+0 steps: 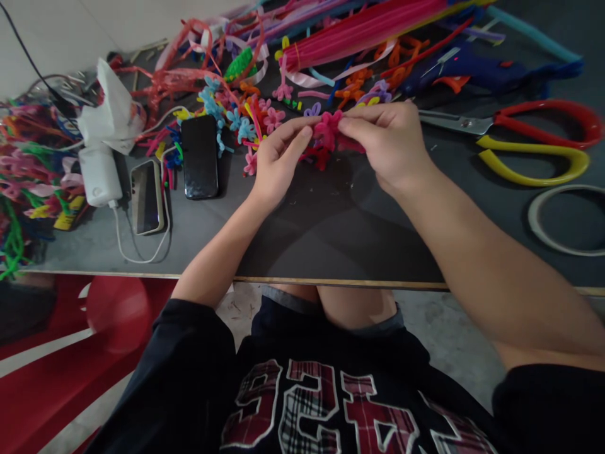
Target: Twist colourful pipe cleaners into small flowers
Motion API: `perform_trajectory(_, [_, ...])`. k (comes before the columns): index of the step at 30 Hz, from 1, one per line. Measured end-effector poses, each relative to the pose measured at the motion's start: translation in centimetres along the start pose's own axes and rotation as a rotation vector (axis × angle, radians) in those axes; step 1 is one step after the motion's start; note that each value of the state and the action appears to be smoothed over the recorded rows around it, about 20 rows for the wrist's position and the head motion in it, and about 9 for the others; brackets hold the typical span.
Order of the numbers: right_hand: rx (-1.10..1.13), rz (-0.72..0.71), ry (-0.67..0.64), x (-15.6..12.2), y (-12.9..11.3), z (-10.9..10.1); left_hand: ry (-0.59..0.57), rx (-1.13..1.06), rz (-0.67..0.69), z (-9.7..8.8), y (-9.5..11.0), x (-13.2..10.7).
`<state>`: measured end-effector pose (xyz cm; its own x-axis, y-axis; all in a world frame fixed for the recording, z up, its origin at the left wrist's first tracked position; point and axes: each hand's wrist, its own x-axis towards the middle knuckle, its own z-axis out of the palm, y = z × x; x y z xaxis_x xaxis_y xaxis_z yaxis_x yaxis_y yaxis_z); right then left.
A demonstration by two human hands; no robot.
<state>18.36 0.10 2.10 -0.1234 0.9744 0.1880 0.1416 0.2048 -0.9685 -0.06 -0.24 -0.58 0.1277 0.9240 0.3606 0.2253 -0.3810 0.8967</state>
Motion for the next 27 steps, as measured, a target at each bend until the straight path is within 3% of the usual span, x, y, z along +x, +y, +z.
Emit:
perform_trajectory(4, [0.021, 0.078, -0.017, 0.0, 0.0, 0.4, -0.067, 0.115, 0.124, -0.2, -0.8, 0.1])
perform_trajectory(7, [0.007, 0.089, -0.033, -0.1, 0.0, 0.4, -0.108, 0.183, 0.122, -0.1, -0.9, -0.1])
perform_trajectory(11, [-0.028, 0.026, -0.053, -0.3, -0.6, 0.2, -0.116, 0.314, 0.121, 0.1, 0.2, -0.6])
perform_trajectory(17, [-0.046, -0.067, -0.066, -0.5, -1.5, 0.2, -0.099, 0.495, 0.250, -0.3, 1.3, -0.7])
perform_trajectory(21, [-0.084, -0.111, -0.072, -0.4, -1.4, -0.1, -0.037, 0.478, 0.190, -0.5, 0.6, -0.5])
perform_trajectory(25, [-0.313, -0.223, 0.028, -0.9, -2.3, -0.6, 0.058, 0.338, 0.138, -0.1, 0.4, -0.7])
perform_trajectory(27, [-0.393, -0.244, -0.003, -1.1, -2.7, -0.8, 0.075, 0.299, 0.134, 0.2, 0.6, -0.9])
